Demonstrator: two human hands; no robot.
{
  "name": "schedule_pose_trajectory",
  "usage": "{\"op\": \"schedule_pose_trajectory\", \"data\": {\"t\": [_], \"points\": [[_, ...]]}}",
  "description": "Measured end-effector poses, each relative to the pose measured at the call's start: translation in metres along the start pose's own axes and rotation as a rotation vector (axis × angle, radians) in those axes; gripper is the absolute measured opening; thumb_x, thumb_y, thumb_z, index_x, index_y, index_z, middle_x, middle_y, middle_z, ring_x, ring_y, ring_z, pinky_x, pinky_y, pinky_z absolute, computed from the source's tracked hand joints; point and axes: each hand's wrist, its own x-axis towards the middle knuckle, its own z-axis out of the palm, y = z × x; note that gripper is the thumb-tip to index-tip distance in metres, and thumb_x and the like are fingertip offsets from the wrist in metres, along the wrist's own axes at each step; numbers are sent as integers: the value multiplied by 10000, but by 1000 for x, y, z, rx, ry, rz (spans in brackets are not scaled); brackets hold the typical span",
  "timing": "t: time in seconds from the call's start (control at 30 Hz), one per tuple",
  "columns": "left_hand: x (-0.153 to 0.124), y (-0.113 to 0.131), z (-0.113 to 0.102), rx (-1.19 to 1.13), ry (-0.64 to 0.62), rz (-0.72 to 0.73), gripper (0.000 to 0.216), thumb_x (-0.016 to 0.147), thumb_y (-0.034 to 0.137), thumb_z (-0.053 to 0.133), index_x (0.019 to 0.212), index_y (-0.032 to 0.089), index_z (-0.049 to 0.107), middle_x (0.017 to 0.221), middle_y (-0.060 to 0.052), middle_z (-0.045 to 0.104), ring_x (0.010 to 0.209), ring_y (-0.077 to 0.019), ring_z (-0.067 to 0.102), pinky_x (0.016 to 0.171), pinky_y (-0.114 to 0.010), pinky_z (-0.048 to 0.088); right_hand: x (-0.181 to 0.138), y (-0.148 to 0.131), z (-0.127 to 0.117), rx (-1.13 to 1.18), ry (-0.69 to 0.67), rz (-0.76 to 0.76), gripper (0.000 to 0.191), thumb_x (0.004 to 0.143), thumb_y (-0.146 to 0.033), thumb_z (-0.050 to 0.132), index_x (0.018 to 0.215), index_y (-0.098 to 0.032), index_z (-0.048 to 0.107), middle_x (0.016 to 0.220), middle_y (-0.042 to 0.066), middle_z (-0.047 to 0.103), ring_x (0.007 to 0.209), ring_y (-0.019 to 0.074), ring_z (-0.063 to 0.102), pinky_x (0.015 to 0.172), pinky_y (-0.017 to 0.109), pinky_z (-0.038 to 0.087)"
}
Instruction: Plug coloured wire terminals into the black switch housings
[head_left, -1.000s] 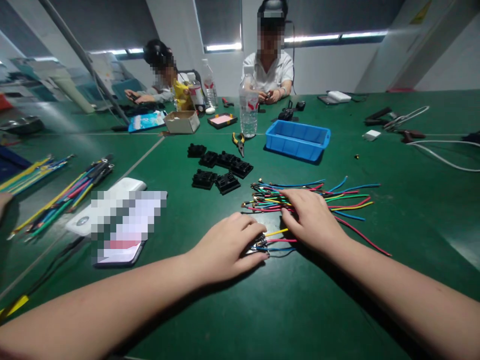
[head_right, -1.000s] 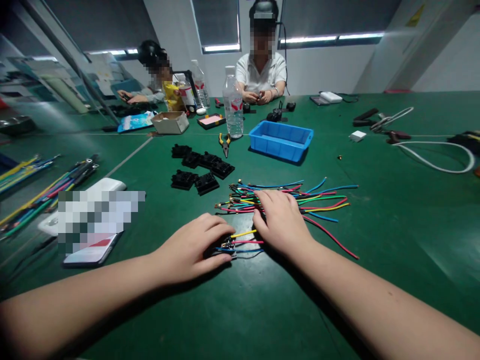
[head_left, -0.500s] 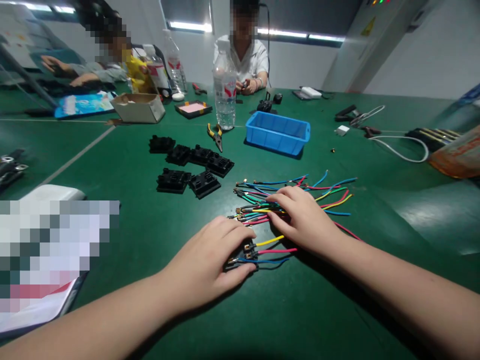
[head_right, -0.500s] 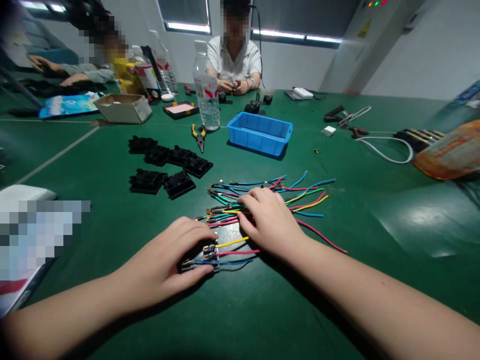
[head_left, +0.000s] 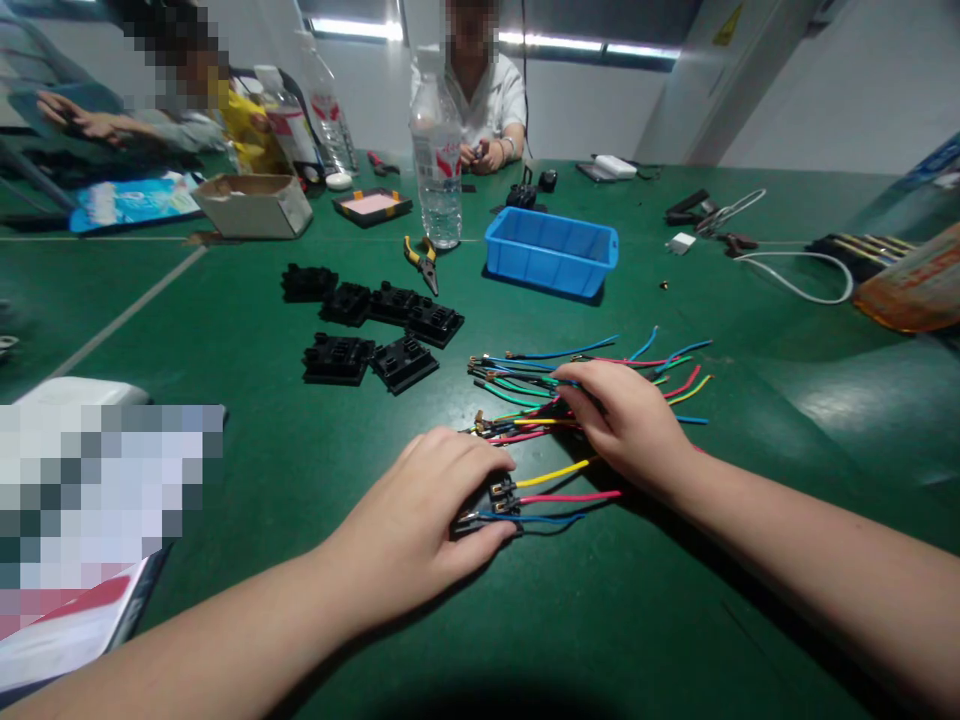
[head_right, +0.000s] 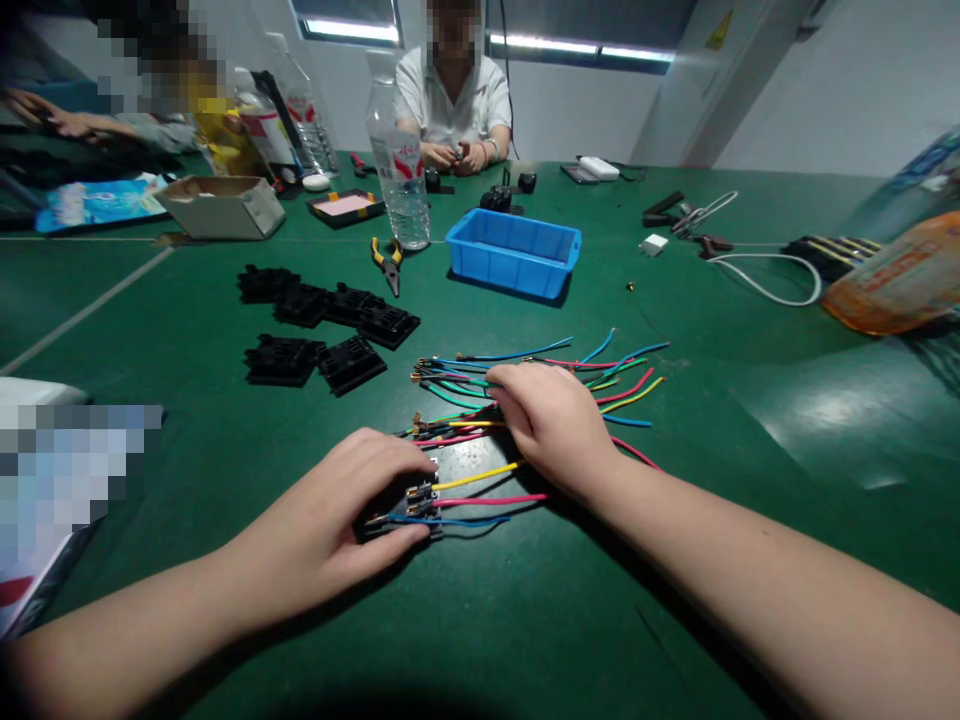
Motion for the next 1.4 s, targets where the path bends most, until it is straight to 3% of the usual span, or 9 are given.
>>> {"op": "schedule_pose_trajectory", "data": {"t": [0.1,0.43,0.57,0.73,0.83,1.13,1.4], "points": [[0,0,0,0,4,-1,324,877,320,628,1172,227,532,1174,-52,621,1080,-240,516,942,-424,424,-1,-1,-1,17,40,-28,185,959,-205,468,1040,-196,634,955,83,723,865,215,665,755,357,520],[1,3,-3,17,-28,-21,375,835,355,677,1158,208,554,1112,-67,632,1015,-244,531,905,-408,428,-5,-3,-1,69,15,-37,285,948,-170,457,1212,-206,557,1116,96,707,975,219,676,806,367,541],[2,3,-3,19,-25,-12,392,823,350,692,1161,203,559,1103,-68,633,996,-236,533,903,-395,428,-3,-4,-1,74,-29,-53,357,903,-126,444,1241,-199,532,1140,113,686,1008,248,644,855,424,519],[2,2,-3,28,-28,-14,377,829,349,683,1155,210,558,1092,-66,632,975,-232,532,874,-385,435,0,-6,2,46,-148,-14,350,878,-296,540,1203,-167,563,1205,129,654,1111,295,583,959,490,443],[2,2,-2,26,-17,-2,380,833,354,680,1158,209,547,1101,-65,629,984,-231,532,875,-381,436,0,-6,2,37,-222,-12,303,882,-313,512,1139,-178,598,1189,115,663,1104,294,574,955,486,422],[1,0,-1,33,-10,10,429,820,339,700,1183,203,517,1104,-59,623,981,-226,529,874,-371,432,1,-3,2,42,-239,0,125,841,-240,513,940,-198,577,1029,90,682,989,272,582,873,430,418],[1,0,-2,49,-22,6,421,827,359,693,1184,208,528,1100,-54,614,989,-234,527,864,-371,426,-2,-3,1,34,-100,61,89,917,-215,468,942,-220,553,879,81,671,795,236,621,702,357,449]]}}
